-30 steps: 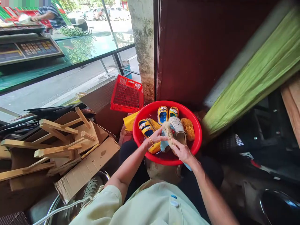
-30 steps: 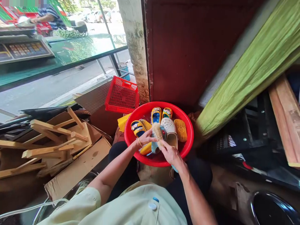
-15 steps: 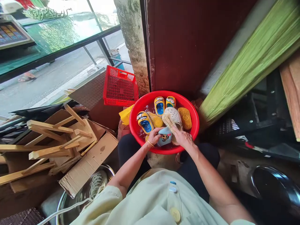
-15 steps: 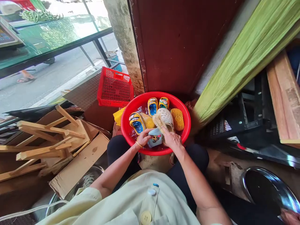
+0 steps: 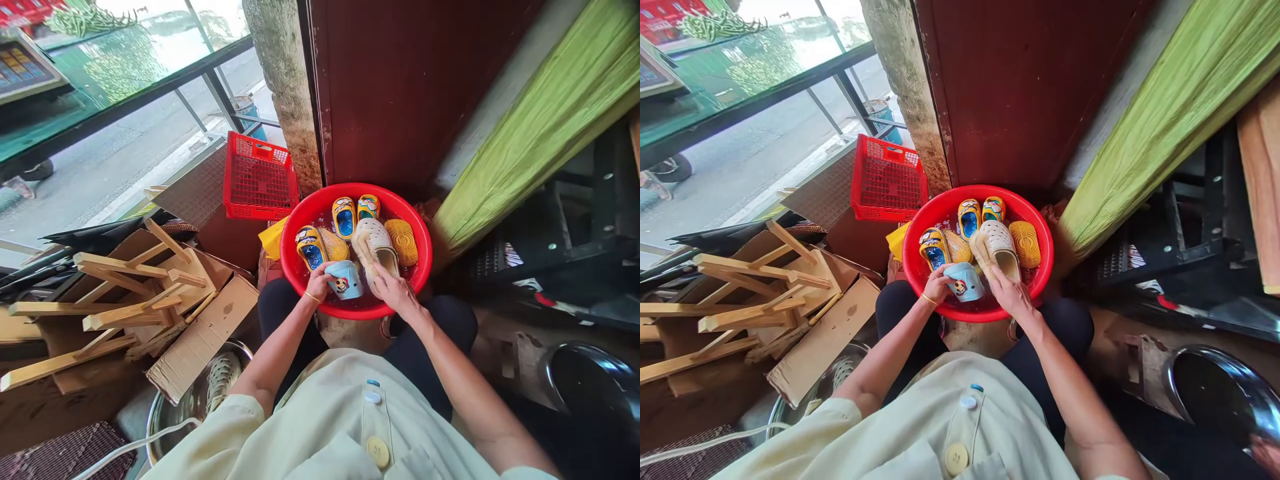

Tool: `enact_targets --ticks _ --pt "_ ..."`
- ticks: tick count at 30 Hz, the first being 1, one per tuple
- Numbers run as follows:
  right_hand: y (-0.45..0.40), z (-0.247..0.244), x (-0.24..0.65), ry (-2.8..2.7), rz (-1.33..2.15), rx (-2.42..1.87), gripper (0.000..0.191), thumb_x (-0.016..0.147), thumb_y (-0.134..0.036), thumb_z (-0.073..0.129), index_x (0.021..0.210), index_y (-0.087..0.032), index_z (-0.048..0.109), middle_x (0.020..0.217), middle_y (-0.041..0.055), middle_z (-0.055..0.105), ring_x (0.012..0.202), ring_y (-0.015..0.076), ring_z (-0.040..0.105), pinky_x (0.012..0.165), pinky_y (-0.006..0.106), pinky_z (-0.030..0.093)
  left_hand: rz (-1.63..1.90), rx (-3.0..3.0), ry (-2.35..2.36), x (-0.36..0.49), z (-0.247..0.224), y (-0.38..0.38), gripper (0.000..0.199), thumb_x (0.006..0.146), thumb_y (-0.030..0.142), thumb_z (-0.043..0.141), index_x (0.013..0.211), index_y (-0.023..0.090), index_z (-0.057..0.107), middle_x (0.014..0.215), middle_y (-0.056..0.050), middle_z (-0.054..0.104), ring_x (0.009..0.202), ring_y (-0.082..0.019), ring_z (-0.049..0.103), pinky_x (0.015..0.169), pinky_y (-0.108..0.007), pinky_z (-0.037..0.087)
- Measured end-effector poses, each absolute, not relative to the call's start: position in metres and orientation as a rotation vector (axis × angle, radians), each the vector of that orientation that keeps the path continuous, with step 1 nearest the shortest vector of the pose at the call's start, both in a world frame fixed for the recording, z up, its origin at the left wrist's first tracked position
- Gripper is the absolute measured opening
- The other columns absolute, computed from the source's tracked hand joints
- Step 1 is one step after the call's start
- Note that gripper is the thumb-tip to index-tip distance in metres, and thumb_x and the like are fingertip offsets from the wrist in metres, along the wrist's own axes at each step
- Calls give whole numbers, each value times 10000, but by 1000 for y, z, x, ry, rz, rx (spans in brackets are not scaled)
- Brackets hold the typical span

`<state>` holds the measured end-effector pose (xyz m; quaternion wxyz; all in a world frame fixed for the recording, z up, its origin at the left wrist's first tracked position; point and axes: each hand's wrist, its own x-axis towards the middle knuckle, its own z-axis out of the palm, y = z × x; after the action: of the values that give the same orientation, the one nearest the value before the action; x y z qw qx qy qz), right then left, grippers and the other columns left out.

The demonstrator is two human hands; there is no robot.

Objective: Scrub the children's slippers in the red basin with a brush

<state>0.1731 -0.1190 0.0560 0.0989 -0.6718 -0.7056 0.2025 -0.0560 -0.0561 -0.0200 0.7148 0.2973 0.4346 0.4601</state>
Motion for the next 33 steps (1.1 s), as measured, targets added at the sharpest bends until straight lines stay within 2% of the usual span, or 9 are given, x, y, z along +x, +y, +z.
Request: enact_targets --ticks 3,8,13,18,21,23,26,29,33 --pt "-116 56 152 -2113 561 -1828 545 1054 -316 420 1597 -267 434 1431 70 652 1238 243 659 1002 306 540 1030 646 939 -56 -19 -55 444 521 121 664 953 183 746 766 20 679 688 -143 597 680 -256 476" --pt "-120 43 155 -2185 600 -1944 517 1056 -355 436 1573 -346 462 1200 64 776 966 238 760 780 289 579 1140 589 931 -63 -19 -53 434 482 96 652 906 163 719 779 15 691 694 -139 599 676 -257 474" --pt "-127 40 183 -2042 649 -1998 542 1045 -372 434 1585 -318 446 1191 88 775 959 260 759 735 295 559 1152 542 887 -66 -18 -46 518 492 88 629 999 157 711 848 -16 721 760 -182 642 731 -306 503" --pt "-141 30 186 -1799 852 -1798 538 1017 -423 488 1532 -271 525 1147 81 779 898 218 745 762 281 566 1160 649 884 -66 -16 -19 622 570 152 640 1190 166 673 1081 -71 729 945 -236 672 833 -351 528" --pt "-148 20 190 -1620 982 -1765 588 987 -486 529 1526 -250 537 987 68 789 714 185 712 642 265 563 1228 934 1126 -65 -12 -3 630 699 238 675 1323 187 606 1271 -102 678 1158 -283 636 993 -422 509" --pt "-151 16 193 -1506 1085 -1753 642 961 -512 558 1541 -239 518 868 45 772 576 154 648 539 248 529 1249 1265 1309 -60 -10 -1 609 797 314 682 1383 186 574 1411 -130 603 1338 -307 538 1139 -457 416" --pt "-149 12 194 -1365 1210 -1720 701 933 -514 584 1562 -223 481 741 0 725 443 108 531 441 222 464 950 1841 1423 -46 -8 -14 621 895 462 660 1447 198 550 1585 -158 439 1499 -337 363 1229 -491 297" --pt "-146 10 191 -1305 1239 -1696 729 906 -510 610 1554 -202 484 692 -16 695 432 100 508 413 206 441 426 2194 1498 -30 -11 -31 837 847 570 715 1550 210 439 1693 -189 235 1568 -406 190 1218 -588 266" --pt "-142 8 188 -1303 1237 -1685 745 888 -517 618 1545 -189 493 708 -10 701 432 97 511 409 202 445 -1 2370 1508 -16 -19 -36 1061 796 556 766 1645 222 223 1727 -206 73 1591 -415 73 1211 -636 228"
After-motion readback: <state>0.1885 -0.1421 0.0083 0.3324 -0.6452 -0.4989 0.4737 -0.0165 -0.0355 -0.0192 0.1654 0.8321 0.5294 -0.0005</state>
